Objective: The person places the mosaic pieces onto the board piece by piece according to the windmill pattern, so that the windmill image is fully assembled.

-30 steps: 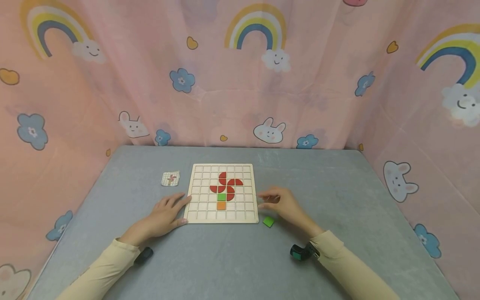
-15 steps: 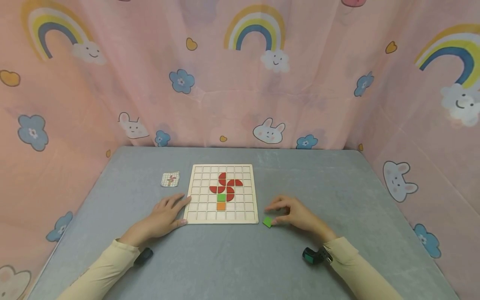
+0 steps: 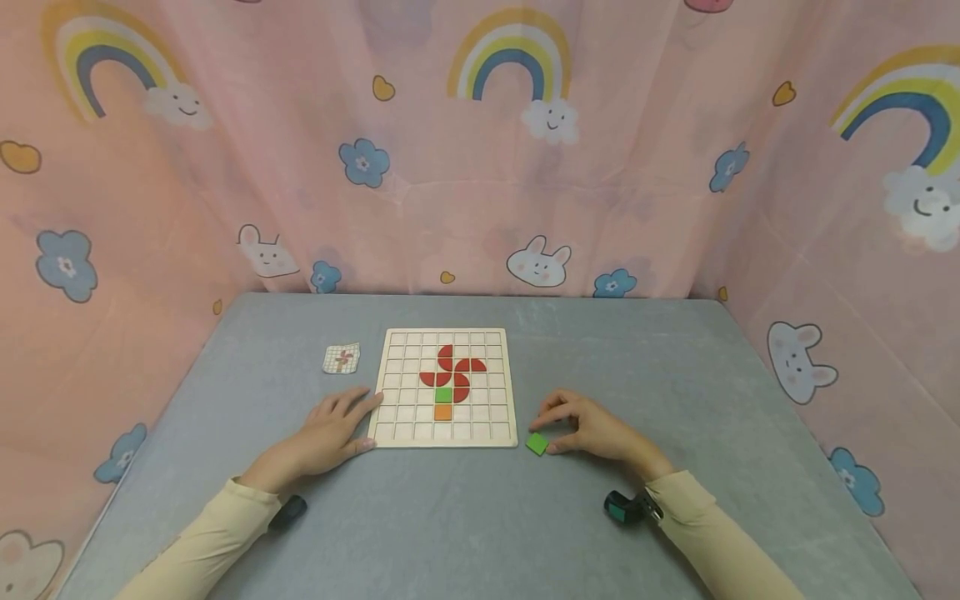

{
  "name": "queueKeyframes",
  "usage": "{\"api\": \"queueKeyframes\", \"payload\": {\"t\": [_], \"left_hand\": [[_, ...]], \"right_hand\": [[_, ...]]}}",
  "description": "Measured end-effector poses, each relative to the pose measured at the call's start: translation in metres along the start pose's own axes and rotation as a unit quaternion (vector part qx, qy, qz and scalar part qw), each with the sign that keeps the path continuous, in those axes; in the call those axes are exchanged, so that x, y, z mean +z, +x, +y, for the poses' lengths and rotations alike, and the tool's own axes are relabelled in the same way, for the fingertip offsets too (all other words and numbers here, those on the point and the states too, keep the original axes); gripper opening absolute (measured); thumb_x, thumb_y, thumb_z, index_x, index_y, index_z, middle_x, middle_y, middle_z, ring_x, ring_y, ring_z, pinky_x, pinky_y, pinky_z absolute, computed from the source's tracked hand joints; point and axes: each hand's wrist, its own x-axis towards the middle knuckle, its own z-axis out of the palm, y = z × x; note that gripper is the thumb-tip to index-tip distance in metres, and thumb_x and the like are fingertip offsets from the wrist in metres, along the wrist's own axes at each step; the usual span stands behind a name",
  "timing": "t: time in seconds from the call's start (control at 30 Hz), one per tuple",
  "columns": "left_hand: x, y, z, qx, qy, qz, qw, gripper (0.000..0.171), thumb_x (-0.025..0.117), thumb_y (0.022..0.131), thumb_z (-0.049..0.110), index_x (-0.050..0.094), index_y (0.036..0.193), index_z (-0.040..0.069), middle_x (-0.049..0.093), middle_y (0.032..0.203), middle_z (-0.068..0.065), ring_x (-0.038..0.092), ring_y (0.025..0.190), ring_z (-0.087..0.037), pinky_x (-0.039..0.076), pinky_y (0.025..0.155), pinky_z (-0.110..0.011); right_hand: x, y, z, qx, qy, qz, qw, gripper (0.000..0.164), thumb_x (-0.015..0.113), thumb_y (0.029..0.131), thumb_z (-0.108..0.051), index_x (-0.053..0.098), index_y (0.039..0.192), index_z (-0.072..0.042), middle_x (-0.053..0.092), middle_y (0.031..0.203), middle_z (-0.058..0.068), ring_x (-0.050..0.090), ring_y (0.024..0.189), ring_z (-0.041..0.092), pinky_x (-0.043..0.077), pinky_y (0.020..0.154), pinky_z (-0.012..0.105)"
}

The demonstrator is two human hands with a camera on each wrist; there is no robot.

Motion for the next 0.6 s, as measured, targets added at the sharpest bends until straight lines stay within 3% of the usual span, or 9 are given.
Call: {"api": "queueKeyframes", "payload": {"t": [0.6], "left_hand": [[0.0042,0.0003,-0.0062,0.012,-0.005,0.012,0.9998,0.068,0.068,0.105,0.03,0.041,0.159,0.0,0.034,0.161,-0.032,0.038,0.14,-0.057,0.032,0.109,-0.075]], "right_hand": [[0.0005,0.0018,0.0009,-0.002,-0.002,0.0,1.0,0.028,0.091,0.083,-0.012,0.084,0.109,-0.014,0.062,0.12,0.004,0.053,0.116,0.023,0.042,0.105,0.037]]}}
